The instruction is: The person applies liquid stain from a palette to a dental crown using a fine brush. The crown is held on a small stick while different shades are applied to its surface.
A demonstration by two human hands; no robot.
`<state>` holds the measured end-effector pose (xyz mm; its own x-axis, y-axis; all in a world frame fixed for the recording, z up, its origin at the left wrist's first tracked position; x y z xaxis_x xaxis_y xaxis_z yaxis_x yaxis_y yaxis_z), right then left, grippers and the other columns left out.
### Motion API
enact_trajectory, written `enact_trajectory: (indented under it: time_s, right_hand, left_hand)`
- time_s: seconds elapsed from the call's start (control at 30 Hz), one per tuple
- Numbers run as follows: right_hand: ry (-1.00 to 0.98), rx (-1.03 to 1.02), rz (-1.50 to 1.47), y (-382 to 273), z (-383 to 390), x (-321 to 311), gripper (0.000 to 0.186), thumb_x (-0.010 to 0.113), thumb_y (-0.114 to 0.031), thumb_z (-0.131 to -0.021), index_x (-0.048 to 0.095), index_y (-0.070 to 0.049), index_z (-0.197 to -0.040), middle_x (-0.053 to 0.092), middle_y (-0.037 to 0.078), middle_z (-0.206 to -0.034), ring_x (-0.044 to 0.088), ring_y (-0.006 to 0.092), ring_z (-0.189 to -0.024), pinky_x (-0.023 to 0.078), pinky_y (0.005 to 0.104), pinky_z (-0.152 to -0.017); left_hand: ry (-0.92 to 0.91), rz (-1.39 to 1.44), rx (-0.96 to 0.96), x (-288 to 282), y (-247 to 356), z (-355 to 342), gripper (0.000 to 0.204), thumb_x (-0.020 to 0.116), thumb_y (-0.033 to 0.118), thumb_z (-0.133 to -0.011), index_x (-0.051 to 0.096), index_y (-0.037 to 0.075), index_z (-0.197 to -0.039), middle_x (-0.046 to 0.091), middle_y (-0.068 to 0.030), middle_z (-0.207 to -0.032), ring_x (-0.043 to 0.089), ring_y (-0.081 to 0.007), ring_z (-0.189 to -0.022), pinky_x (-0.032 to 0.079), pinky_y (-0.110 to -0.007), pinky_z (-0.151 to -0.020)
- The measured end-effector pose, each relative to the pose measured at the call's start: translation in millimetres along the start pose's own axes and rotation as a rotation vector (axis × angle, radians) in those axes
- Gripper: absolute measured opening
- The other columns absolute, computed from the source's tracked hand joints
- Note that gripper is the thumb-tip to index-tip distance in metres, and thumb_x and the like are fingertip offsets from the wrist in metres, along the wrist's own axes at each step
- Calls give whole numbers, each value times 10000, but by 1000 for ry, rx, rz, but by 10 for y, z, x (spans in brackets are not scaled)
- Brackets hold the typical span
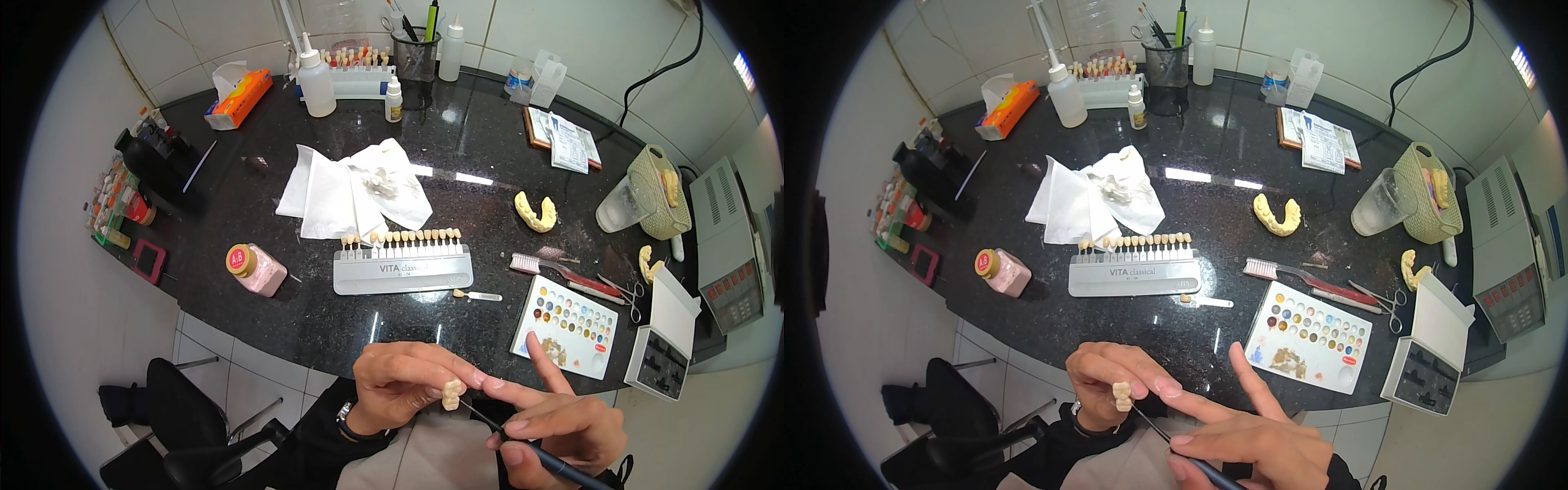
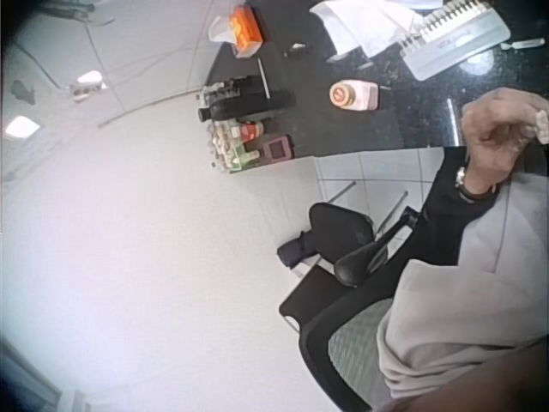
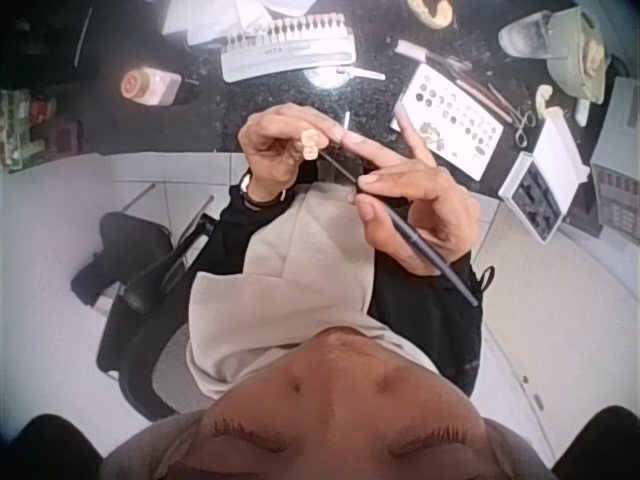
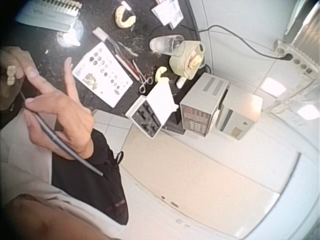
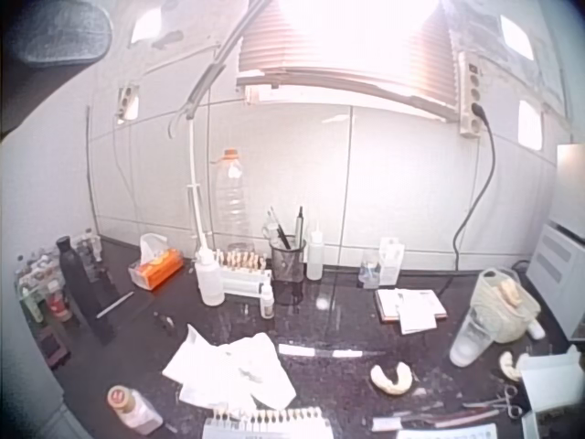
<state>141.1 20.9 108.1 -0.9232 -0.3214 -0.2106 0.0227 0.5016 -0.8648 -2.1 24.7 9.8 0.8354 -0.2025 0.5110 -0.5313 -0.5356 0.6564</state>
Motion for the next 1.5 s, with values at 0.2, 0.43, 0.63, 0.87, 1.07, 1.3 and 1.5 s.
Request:
enact_trajectory:
  time_s: [0.2,0.43,0.63,0.87,1.07,1.3,1.5]
  right_hand:
    - [-13,-4,17,-22,0,-1,121,637,-44,-740,540,-6,-803,620,103,-664,612,347,-847,227,576,-951]
    - [-19,-15,15,-24,6,8,129,636,-41,-737,532,-7,-804,622,103,-673,611,343,-851,242,576,-945]
    - [-5,6,4,12,9,27,136,627,-31,-742,511,-15,-810,616,104,-667,608,347,-859,242,575,-946]
    - [85,42,-69,-9,65,-32,131,609,-34,-759,493,-22,-820,606,95,-652,604,356,-862,192,579,-967]
    - [60,37,-74,-22,91,-43,130,612,-42,-759,497,-28,-817,603,88,-647,609,346,-853,168,584,-973]
    - [12,-14,35,-36,57,18,130,638,-66,-745,522,-39,-796,620,83,-646,617,315,-853,181,583,-969]
    - [-114,59,95,1,94,-13,247,635,-162,-745,460,-57,-884,619,107,-639,626,321,-802,148,583,-986]
  left_hand:
    - [14,12,-6,20,-1,0,164,643,105,-757,562,-38,-764,602,-206,-758,628,-289,-682,551,-351,-572]
    - [14,-1,-12,25,18,3,170,645,112,-756,560,-36,-757,602,-207,-760,627,-286,-677,550,-356,-582]
    - [-22,-19,-8,-3,26,0,120,601,82,-769,565,-21,-819,610,-210,-792,631,-285,-727,539,-338,-605]
    - [-70,0,-6,47,-11,-8,106,562,74,-796,576,-16,-848,617,-213,-812,632,-287,-752,527,-334,-616]
    - [-15,27,-64,68,-27,-10,128,649,70,-736,563,-25,-747,604,-191,-737,628,-292,-671,546,-367,-575]
    - [3,12,-82,20,-17,16,123,652,64,-732,564,-22,-742,607,-193,-728,629,-294,-675,547,-367,-576]
    - [-21,-40,-47,16,3,7,129,646,81,-743,561,-16,-742,608,-196,-736,633,-290,-678,546,-346,-564]
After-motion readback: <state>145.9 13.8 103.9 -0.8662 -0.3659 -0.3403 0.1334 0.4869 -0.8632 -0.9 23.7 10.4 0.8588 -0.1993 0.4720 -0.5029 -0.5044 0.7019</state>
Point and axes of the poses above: each hand's wrist, its own z-axis away from the middle knuckle, its own x-axis out of the palm, y = z × x, the point moved 3 cm from there along -z, towards the middle knuckle
